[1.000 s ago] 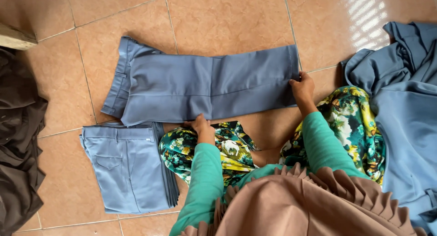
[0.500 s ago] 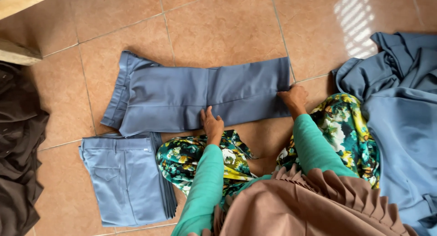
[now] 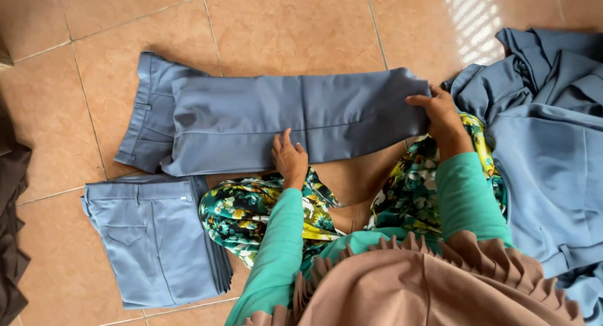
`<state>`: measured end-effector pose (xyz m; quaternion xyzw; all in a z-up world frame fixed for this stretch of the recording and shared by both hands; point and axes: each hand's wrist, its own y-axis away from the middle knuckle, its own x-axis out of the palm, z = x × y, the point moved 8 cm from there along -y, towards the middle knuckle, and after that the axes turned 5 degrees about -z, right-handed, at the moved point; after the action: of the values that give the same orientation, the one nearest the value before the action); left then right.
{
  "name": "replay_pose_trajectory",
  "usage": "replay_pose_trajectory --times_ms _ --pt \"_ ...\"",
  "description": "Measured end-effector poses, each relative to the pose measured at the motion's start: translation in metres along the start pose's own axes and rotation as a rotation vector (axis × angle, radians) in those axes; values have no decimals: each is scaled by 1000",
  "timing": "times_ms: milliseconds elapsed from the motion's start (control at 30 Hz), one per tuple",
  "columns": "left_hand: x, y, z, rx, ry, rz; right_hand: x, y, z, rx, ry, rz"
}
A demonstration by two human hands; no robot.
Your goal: The person sits on a tiled floor and folds multiple pairs of light blue trousers by hand. They smooth out the fabric, fold the legs together, and then fold the trousers into neat rectangular stacks, placing each finished pair on a growing pile to the left.
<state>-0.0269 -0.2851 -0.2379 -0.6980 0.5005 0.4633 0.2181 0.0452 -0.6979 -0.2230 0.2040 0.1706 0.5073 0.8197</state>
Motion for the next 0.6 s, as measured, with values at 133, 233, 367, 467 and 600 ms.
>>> replay_pose_trajectory --times_ms 133,233,367,467,600 --pt "-1 17 -36 135 7 -41 -10 20 33 50 -133 7" --pt "23 29 -61 257 36 20 -12 46 76 42 -169 22" --pt "64 43 -110 355 182 147 -18 87 147 37 -202 73" --pt "82 55 -170 402 237 417 -31 99 188 -41 -232 51" --pt "113 77 -243 488 388 709 -33 111 237 -180 -258 67"
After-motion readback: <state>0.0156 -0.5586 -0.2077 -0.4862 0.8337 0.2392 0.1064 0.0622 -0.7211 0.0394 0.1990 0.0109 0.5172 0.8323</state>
